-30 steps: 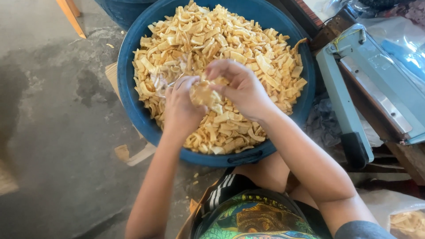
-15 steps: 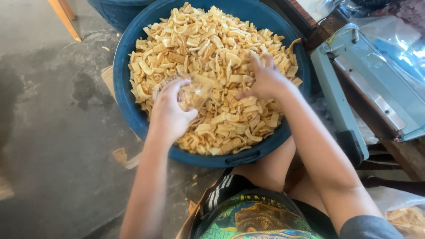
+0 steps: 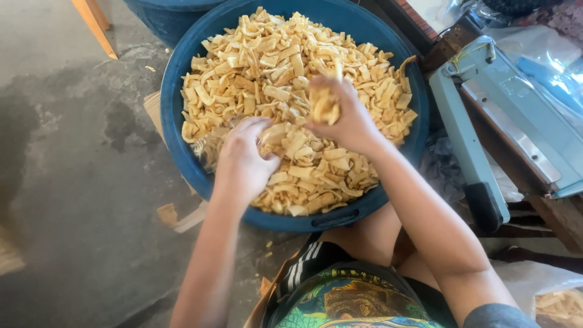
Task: Filling small plastic bags with snacks from a large container and sealing them with a heat sealer.
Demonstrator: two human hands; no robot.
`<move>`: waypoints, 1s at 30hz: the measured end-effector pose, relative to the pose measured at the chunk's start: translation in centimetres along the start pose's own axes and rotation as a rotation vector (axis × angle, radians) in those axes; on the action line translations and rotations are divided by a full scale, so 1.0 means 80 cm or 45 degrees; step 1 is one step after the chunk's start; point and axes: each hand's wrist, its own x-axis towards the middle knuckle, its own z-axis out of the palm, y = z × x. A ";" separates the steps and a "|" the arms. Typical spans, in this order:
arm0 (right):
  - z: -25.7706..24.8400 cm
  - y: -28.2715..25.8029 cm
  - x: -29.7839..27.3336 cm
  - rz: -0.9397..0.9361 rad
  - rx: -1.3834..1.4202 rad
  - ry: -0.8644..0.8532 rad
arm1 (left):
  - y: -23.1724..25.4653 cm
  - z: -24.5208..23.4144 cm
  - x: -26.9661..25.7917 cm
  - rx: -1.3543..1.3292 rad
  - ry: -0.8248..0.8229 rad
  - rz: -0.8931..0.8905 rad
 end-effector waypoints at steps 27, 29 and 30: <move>0.020 -0.034 -0.046 0.382 -0.878 -0.696 | -0.006 -0.018 0.001 -0.179 0.164 -0.080; 0.042 -0.026 -0.057 0.335 -0.885 -0.668 | -0.003 -0.021 -0.003 -0.168 0.149 -0.076; 0.048 -0.020 -0.063 0.262 -0.927 -0.666 | -0.002 -0.022 -0.005 -0.172 0.141 -0.070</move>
